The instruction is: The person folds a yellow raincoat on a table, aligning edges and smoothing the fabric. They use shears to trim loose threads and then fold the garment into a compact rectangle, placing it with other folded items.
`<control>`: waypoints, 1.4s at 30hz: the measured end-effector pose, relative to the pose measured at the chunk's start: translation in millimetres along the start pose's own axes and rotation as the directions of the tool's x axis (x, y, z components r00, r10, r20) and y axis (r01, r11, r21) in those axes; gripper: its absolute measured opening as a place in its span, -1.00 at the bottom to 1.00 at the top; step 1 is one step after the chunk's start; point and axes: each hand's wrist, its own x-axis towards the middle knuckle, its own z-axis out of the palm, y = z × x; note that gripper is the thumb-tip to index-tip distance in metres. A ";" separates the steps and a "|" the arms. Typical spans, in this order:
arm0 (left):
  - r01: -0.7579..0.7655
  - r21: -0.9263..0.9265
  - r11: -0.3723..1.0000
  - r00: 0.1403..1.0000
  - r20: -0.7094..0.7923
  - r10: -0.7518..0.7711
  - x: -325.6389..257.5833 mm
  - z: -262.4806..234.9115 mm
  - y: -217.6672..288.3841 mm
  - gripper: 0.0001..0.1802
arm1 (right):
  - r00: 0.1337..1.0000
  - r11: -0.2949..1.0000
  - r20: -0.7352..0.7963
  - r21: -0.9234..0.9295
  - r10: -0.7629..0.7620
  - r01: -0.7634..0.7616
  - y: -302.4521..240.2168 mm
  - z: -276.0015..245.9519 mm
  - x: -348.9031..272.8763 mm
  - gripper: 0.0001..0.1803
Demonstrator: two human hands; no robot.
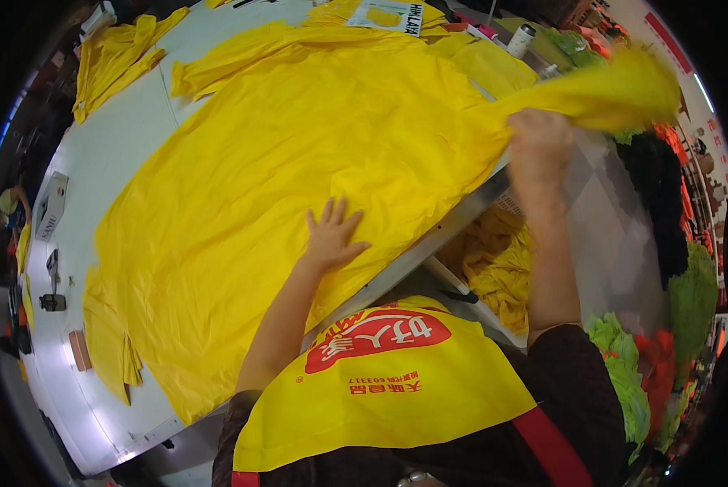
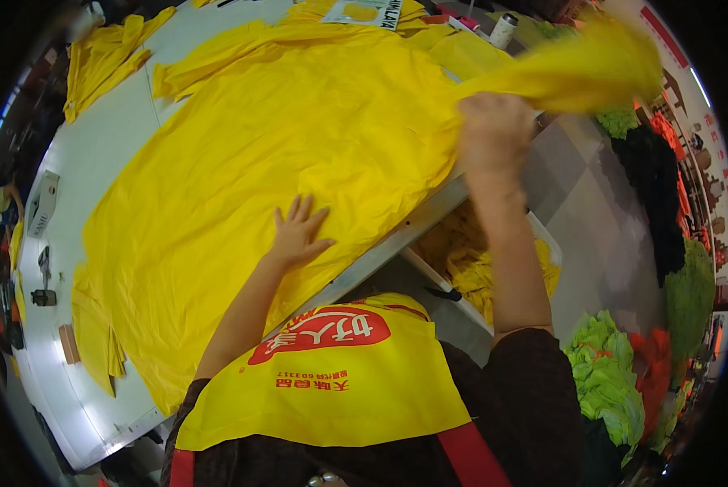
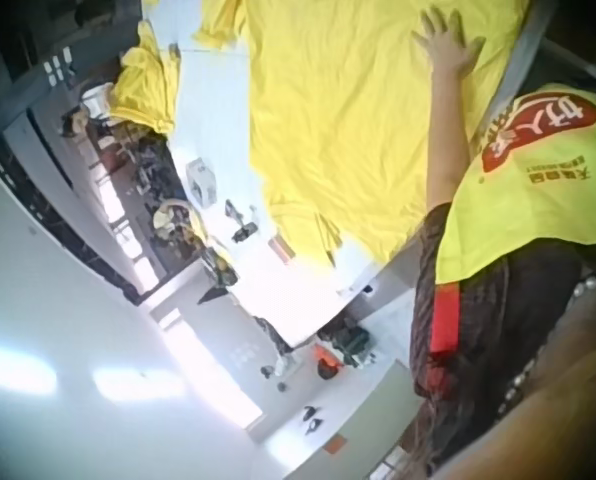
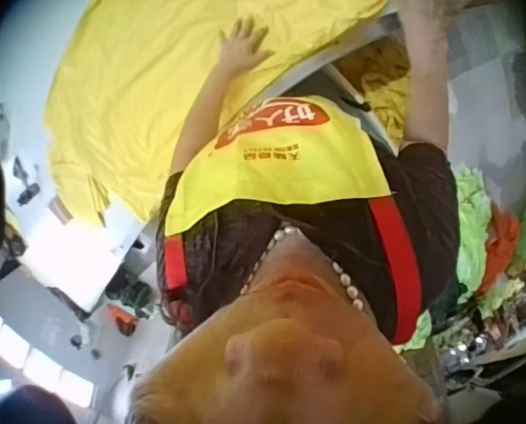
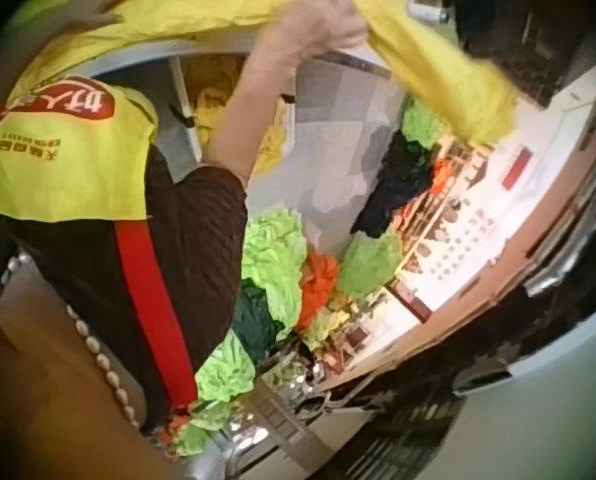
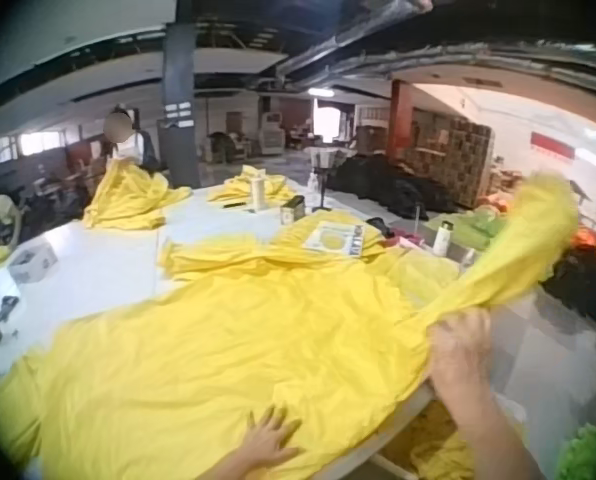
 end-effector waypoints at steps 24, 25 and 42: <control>-0.117 -0.988 0.105 0.388 -0.143 -0.910 -97.1 -69.5 -165.9 -0.80 | 0.811 0.810 0.519 0.578 -0.270 -0.100 -51.3 151.3 -140.8 -0.49; -0.257 -0.941 0.221 0.342 -0.303 -0.889 -103.9 -90.2 -158.4 -0.83 | 0.831 0.816 0.443 0.577 -0.337 0.024 -43.3 147.2 -142.8 -0.46; 0.638 -0.743 0.199 0.480 0.182 -0.858 -214.8 -80.9 -25.9 -0.69 | 0.867 0.868 0.244 0.368 -0.435 0.332 111.7 265.4 -39.6 -0.82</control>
